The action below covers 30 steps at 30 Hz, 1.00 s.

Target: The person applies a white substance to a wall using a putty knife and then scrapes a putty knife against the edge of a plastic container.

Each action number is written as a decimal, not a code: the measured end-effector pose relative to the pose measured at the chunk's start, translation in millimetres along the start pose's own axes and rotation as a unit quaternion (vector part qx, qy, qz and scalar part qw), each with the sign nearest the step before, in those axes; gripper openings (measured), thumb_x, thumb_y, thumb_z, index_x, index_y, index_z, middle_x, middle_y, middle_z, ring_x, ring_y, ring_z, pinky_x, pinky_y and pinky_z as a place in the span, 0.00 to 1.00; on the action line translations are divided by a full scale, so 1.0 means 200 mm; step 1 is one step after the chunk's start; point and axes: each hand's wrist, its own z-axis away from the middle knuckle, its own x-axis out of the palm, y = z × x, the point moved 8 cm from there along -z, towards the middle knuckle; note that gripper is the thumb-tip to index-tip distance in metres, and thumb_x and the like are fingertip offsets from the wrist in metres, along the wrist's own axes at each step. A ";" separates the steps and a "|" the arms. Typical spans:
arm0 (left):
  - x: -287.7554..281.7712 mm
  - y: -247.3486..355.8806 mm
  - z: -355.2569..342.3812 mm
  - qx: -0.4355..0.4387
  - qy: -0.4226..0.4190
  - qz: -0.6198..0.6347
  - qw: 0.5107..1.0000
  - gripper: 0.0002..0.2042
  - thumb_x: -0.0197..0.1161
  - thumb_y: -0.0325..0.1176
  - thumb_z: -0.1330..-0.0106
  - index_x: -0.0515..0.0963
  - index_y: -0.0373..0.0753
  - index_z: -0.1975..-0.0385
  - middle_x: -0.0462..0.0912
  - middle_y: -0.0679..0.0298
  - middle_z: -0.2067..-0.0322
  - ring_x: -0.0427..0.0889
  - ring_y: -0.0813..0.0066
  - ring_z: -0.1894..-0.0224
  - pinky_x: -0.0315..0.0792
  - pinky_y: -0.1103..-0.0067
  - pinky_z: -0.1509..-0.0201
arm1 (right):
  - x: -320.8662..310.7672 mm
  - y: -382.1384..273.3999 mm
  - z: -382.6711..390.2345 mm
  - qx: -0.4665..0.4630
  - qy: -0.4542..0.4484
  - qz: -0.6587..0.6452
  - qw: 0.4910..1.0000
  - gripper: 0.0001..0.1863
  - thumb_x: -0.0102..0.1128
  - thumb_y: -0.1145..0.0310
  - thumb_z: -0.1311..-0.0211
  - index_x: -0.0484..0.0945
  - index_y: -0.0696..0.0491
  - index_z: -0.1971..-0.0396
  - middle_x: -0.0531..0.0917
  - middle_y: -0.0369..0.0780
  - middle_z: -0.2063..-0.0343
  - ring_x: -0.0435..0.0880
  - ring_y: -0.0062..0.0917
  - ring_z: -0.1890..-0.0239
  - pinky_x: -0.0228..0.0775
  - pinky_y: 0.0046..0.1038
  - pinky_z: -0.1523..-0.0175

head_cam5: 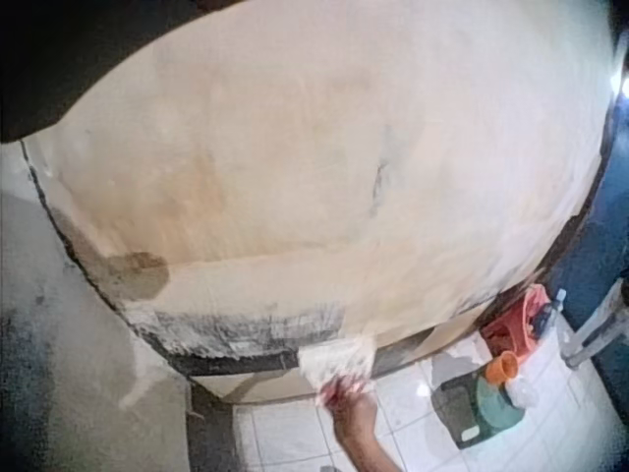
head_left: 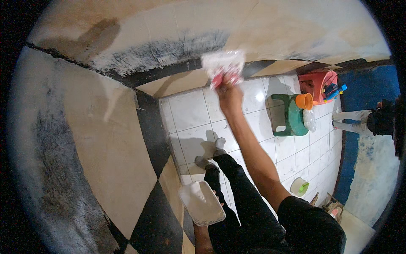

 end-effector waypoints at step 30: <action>-0.08 0.01 0.01 0.004 0.020 -0.012 1.000 0.37 0.52 0.54 0.38 0.51 0.36 0.36 0.58 0.48 0.39 0.63 0.44 0.41 0.47 0.40 0.39 | 0.22 0.32 -0.35 0.093 0.063 -0.078 0.991 0.04 0.57 0.70 0.40 0.73 0.53 0.66 0.78 0.35 0.70 0.78 0.25 0.68 0.72 0.31 0.59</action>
